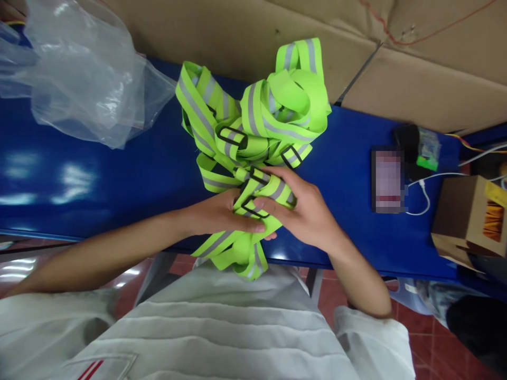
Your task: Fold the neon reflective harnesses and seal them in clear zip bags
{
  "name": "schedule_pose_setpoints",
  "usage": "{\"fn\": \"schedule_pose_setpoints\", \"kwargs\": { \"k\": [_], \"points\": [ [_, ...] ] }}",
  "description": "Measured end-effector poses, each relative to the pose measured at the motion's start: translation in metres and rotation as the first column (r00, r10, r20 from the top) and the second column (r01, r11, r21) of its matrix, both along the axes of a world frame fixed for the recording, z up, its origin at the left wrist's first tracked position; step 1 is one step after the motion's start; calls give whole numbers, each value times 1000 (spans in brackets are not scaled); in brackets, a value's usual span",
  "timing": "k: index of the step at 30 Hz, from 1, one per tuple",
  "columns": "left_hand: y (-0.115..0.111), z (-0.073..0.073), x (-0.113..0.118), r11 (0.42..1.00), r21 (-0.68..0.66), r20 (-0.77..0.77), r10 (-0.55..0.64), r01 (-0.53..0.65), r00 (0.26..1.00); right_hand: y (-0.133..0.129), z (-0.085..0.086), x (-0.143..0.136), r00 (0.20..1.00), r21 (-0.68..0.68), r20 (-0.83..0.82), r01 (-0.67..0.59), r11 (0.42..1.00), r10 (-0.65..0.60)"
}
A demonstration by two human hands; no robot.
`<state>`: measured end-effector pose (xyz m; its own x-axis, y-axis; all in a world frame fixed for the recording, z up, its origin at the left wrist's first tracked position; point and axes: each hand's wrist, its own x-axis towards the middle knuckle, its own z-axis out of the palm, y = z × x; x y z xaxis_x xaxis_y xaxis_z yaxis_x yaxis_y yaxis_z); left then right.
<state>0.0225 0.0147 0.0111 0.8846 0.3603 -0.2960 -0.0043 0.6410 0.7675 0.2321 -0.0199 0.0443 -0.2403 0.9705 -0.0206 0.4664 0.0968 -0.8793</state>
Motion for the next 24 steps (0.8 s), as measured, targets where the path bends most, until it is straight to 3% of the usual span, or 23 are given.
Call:
{"fn": "schedule_pose_setpoints", "kwargs": {
  "k": [4, 11, 15, 24],
  "points": [
    [2, 3, -3, 995, 91, -46, -36, 40, 998, 5, 5, 6, 994, -69, -71, 82, 994, -87],
    [3, 0, -4, 944, 312, -107, -77, 107, 991, 7, 4, 11, 952, -341, -263, 61, 938, -158],
    [2, 1, -4, 939, 310, -88, -128, 149, 988, 10, 3, 13, 888, -475, -379, 54, 878, -260],
    [5, 3, -5, 943, 295, -163, -109, 153, 981, 13, 5, 21, 816, -534, -467, 47, 844, -341]
  ]
}}
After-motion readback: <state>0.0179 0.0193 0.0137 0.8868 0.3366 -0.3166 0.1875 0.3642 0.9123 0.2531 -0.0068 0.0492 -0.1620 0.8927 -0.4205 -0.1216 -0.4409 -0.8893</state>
